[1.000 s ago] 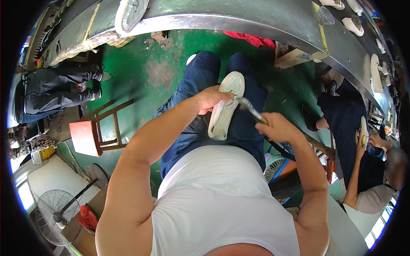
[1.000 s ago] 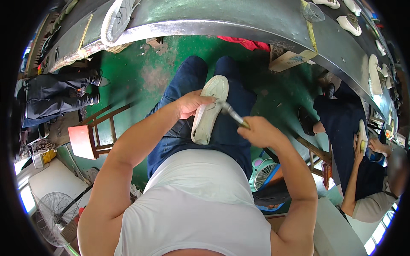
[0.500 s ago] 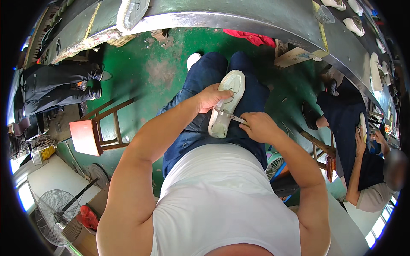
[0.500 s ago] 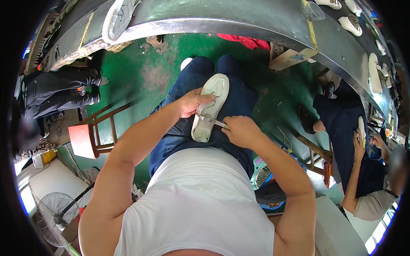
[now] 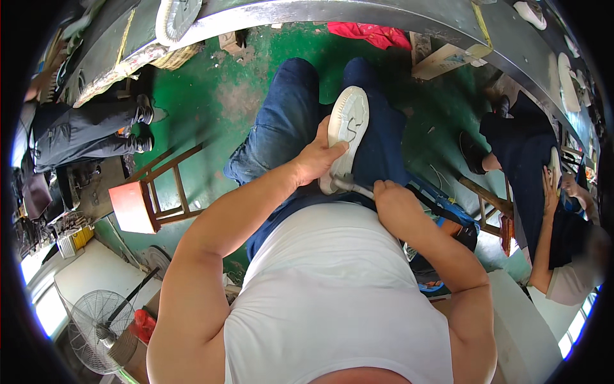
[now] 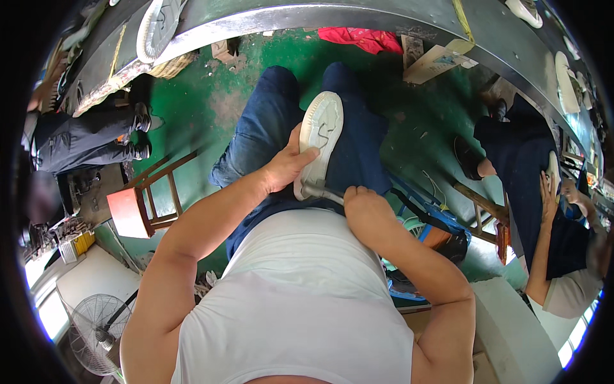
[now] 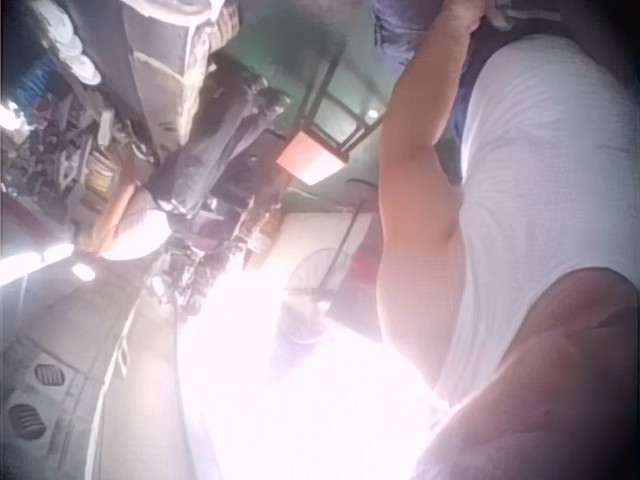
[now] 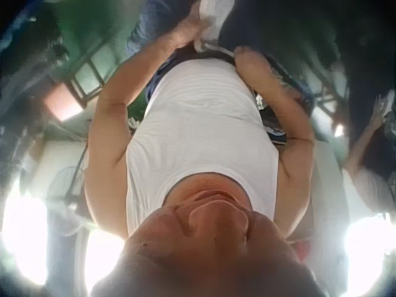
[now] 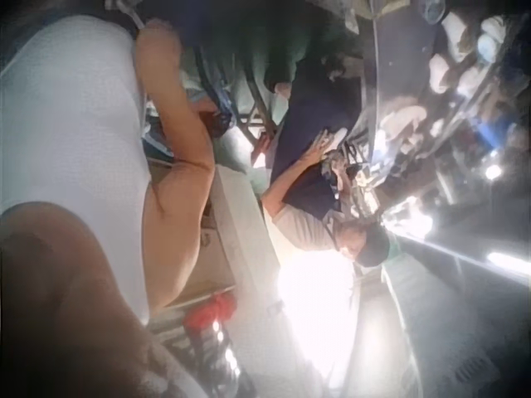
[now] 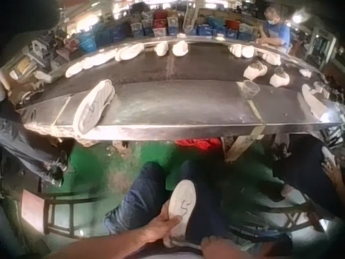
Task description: Trimming excess material from shoe uppers using specialized pliers/cutters at an assembly line.
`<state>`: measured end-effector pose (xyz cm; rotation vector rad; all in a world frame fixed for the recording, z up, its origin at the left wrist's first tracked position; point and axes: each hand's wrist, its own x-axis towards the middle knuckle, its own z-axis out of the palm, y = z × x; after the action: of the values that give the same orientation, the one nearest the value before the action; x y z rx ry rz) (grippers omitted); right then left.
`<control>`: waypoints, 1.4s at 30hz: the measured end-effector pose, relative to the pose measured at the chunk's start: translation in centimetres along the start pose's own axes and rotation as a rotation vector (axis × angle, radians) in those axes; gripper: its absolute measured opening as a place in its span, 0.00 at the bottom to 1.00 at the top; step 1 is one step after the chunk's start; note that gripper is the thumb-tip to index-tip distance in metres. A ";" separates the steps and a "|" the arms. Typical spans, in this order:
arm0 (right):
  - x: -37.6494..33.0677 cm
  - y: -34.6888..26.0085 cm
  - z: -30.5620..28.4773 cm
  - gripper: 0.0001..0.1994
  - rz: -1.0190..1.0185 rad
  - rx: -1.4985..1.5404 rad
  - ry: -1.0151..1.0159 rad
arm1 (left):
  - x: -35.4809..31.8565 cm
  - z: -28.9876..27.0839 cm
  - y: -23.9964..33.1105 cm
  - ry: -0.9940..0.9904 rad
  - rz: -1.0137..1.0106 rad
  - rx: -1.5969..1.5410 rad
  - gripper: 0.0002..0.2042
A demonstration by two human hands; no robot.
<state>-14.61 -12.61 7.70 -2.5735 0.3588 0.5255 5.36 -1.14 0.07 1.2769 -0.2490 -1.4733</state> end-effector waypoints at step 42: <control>3.1 8.5 4.5 0.18 0.289 1.288 0.098 | -1.0 -1.4 30.5 -0.071 0.553 -0.021 0.37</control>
<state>-16.10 -18.02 -0.69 -1.2995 0.7863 0.1390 23.93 -10.77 22.39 1.0299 -0.5822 -1.0409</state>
